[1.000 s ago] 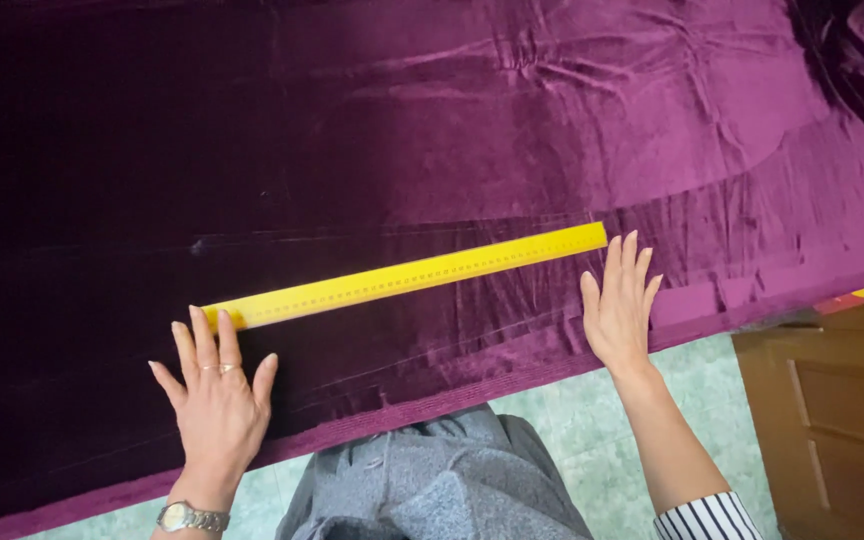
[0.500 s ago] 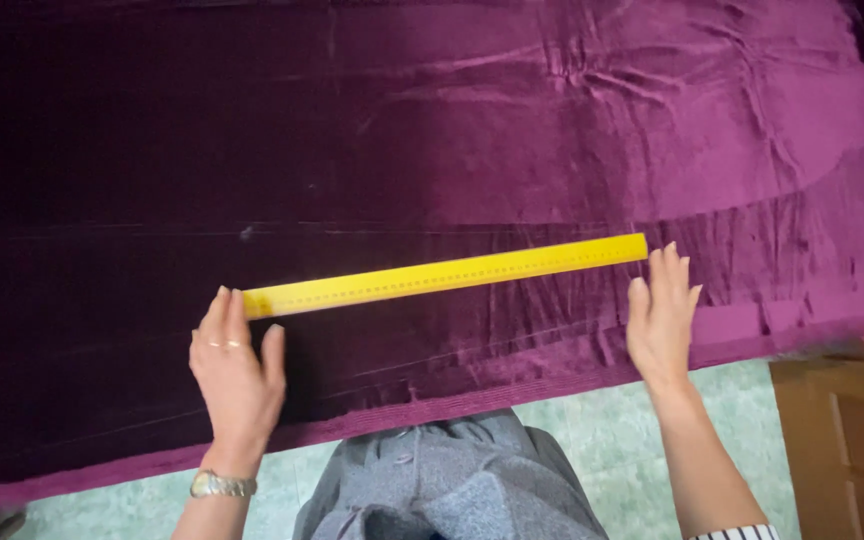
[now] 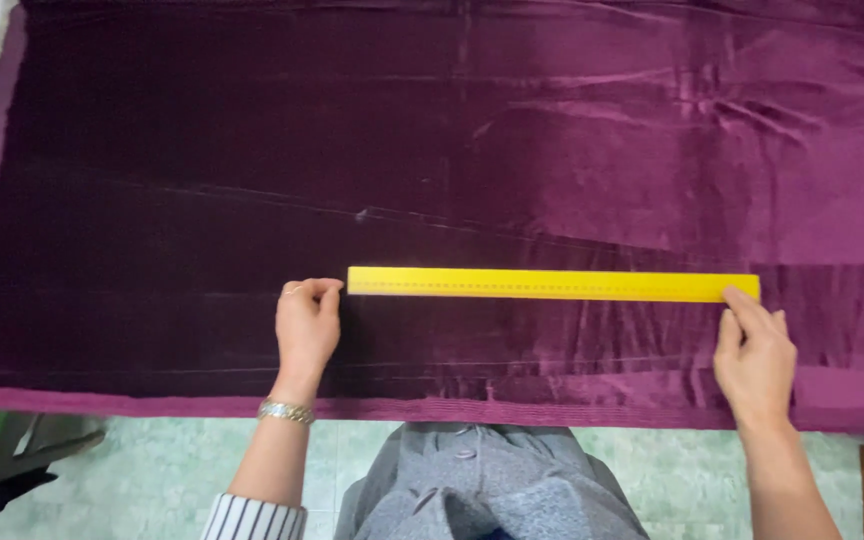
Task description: Measuring, marking, and cutting a large piece of purple velvet fabric using a ruler and tailor shears.
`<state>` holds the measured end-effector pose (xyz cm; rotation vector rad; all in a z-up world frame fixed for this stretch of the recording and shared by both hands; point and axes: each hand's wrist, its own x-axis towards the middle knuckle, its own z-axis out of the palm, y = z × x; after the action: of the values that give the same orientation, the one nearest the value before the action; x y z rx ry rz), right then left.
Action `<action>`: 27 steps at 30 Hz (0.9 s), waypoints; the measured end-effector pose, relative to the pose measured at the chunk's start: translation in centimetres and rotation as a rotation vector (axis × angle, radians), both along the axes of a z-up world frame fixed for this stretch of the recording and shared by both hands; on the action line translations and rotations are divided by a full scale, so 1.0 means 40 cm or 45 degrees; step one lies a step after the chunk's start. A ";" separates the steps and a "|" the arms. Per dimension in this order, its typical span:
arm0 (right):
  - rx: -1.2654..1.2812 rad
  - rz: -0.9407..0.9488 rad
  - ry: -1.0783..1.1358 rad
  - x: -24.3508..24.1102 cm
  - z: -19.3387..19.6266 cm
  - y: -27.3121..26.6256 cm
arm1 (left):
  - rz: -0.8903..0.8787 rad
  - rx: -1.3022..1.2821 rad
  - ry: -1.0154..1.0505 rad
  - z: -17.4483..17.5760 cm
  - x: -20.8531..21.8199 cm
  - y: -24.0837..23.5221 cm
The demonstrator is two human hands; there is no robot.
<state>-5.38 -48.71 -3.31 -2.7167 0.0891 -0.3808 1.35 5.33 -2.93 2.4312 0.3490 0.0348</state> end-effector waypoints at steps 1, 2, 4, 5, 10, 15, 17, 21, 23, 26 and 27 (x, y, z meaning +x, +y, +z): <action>0.009 0.012 0.002 -0.001 -0.004 -0.003 | 0.012 0.009 0.002 -0.008 -0.001 0.003; -0.014 0.007 0.013 0.000 -0.007 -0.008 | 0.012 -0.002 0.001 -0.020 0.001 0.005; -0.032 0.011 0.023 0.000 -0.014 -0.014 | 0.022 -0.008 0.000 -0.012 0.006 0.000; -0.050 0.003 0.018 0.000 -0.017 -0.016 | 0.064 -0.057 0.072 0.006 0.008 -0.006; -0.117 -0.021 0.019 -0.004 -0.023 -0.016 | 0.134 -0.124 0.164 0.006 0.022 -0.013; -0.075 -0.048 0.039 -0.012 -0.036 -0.027 | 0.174 -0.184 0.266 0.031 0.030 -0.028; -0.072 -0.051 0.028 -0.011 -0.035 -0.025 | 0.250 -0.327 0.306 0.084 0.037 -0.045; -0.047 -0.057 0.022 -0.015 -0.044 -0.027 | 0.485 -1.091 0.355 0.133 0.035 -0.073; -0.009 -0.074 0.048 -0.016 -0.054 -0.051 | 0.520 -1.272 0.344 0.155 0.033 -0.080; 0.087 -0.053 0.018 -0.003 -0.063 -0.066 | 0.553 -1.511 0.315 0.168 0.029 -0.064; 0.139 -0.013 -0.032 0.002 -0.063 -0.068 | 0.558 -1.574 0.306 0.169 0.026 -0.055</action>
<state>-5.29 -51.44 -5.84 -2.6045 0.1137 -0.4017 2.39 3.14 3.83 1.1105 0.7341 -0.2202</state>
